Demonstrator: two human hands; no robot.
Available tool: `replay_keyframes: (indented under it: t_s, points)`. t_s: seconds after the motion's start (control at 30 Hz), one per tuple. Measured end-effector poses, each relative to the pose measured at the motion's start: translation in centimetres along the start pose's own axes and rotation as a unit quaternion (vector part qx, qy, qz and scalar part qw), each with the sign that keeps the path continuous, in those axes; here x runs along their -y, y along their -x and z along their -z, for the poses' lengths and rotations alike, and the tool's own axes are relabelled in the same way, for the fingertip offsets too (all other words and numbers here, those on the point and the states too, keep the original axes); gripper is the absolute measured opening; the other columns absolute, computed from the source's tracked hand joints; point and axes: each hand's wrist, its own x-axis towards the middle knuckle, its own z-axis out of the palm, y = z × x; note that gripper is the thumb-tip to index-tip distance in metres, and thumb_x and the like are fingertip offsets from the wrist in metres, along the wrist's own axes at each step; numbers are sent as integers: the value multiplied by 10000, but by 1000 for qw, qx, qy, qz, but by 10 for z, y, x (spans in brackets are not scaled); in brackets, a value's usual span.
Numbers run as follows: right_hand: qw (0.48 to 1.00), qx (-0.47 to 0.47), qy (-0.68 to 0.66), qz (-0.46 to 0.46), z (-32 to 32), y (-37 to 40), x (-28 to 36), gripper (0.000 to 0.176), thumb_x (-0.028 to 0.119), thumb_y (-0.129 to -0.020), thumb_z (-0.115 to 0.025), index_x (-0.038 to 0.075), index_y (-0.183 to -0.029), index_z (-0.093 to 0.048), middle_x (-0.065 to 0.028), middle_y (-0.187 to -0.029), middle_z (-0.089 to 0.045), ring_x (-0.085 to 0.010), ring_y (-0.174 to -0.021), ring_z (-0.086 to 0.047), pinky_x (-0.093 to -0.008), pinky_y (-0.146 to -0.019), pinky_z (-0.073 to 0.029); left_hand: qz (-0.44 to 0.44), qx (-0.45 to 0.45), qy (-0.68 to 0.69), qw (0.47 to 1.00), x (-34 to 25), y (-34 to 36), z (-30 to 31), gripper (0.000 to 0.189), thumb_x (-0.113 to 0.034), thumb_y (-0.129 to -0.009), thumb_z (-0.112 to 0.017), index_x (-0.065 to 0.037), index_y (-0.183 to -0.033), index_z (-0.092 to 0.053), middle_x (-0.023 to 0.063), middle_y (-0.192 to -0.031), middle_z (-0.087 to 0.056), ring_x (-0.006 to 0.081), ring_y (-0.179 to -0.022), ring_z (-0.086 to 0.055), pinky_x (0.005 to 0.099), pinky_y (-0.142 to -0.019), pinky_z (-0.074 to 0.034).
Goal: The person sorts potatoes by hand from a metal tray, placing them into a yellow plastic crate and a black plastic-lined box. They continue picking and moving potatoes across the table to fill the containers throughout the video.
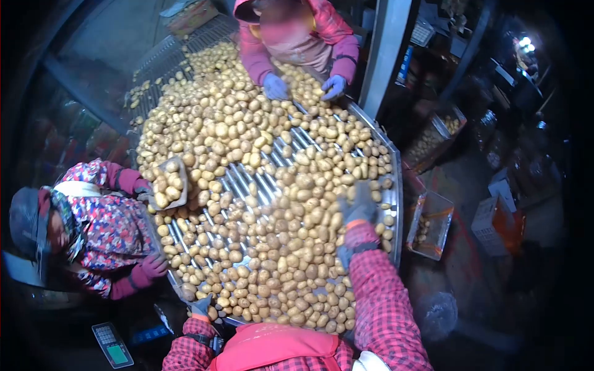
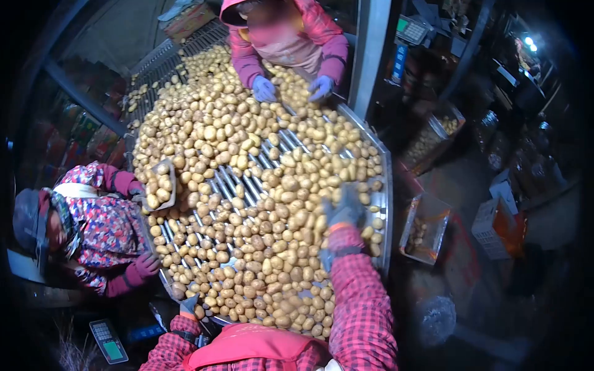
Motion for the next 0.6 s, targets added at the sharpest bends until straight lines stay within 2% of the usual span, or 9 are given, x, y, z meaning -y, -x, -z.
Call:
replay_keyframes:
  t_s: [0.07, 0.13, 0.17, 0.27, 0.33, 0.4, 0.47, 0.53, 0.6]
  points:
    - [989, 84, -117, -34, 4, 35, 26, 824, 497, -800, -746, 61, -1439, -462, -245, -1372, -542, -423, -1317, -470, -484, -1118, -365, 21, 12, 77, 997, -18, 10, -12, 279, -258, -954, -643, 16, -954, -692, 81, -893, -691, 184, -779, -650, 344, -715, -546]
    - [955, 219, -107, 169, 37, 44, 46, 848, 468, -786, -773, 63, -1452, -442, -239, -1374, -538, -427, -1295, -489, -468, -1098, -397, 59, 41, 87, 994, 14, -15, 13, 292, -280, -940, -655, 6, -988, -692, 97, -928, -691, 214, -794, -664, 352, -704, -564]
    - [940, 235, -190, 158, 38, 37, 40, 834, 432, -762, -810, 61, -1424, -465, -225, -1380, -534, -406, -1283, -500, -450, -1072, -432, 62, 37, 88, 994, 11, -15, 10, 296, -282, -936, -656, 4, -1006, -689, 100, -935, -690, 223, -790, -669, 358, -693, -569]
    - [987, 148, -31, 58, 65, -31, 24, 596, 305, -800, -797, 43, -1289, -579, -209, -1294, -579, -362, -1190, -562, -437, -989, -477, 58, 31, 66, 996, 20, -22, 17, 311, -285, -930, -652, 0, -1051, -681, 108, -949, -690, 246, -776, -679, 373, -661, -581]
    - [993, -88, 16, 80, 2, -48, -61, 610, 378, -846, -731, 56, -1331, -551, -225, -1364, -517, -413, -1256, -484, -500, -1050, -416, 38, 40, 18, 998, 67, -65, 45, 316, -281, -932, -642, 2, -1070, -677, 111, -946, -690, 252, -761, -682, 380, -640, -583]
    - [982, -32, 167, 83, -25, -52, -118, 638, 460, -886, -647, 72, -1375, -513, -220, -1406, -485, -409, -1290, -455, -499, -1087, -384, 85, 44, 51, 994, 58, -61, 38, 336, -306, -943, -627, 0, -1072, -677, 111, -930, -688, 254, -743, -685, 388, -602, -583]
    - [971, 2, 237, 7, -12, -22, -98, 635, 475, -899, -618, 71, -1375, -507, -227, -1408, -481, -415, -1298, -444, -512, -1094, -372, 102, 54, 103, 988, -36, 23, -11, 348, -323, -946, -625, -5, -1078, -667, 125, -909, -689, 266, -702, -686, 395, -554, -579]
    - [965, 39, 171, -193, 0, 19, -51, 612, 481, -909, -596, 72, -1358, -518, -235, -1408, -476, -423, -1302, -435, -532, -1094, -363, -27, 79, 9, 996, 101, -90, 63, 338, -321, -942, -629, -6, -1060, -658, 137, -877, -687, 279, -650, -681, 406, -524, -576]
    - [985, -37, 165, -46, -12, 75, -54, 598, 448, -895, -645, 63, -1336, -526, -228, -1408, -481, -426, -1298, -438, -558, -1073, -368, 84, 58, 105, 989, 52, -47, 35, 330, -315, -941, -627, -5, -1052, -651, 143, -861, -684, 291, -641, -681, 419, -529, -581]
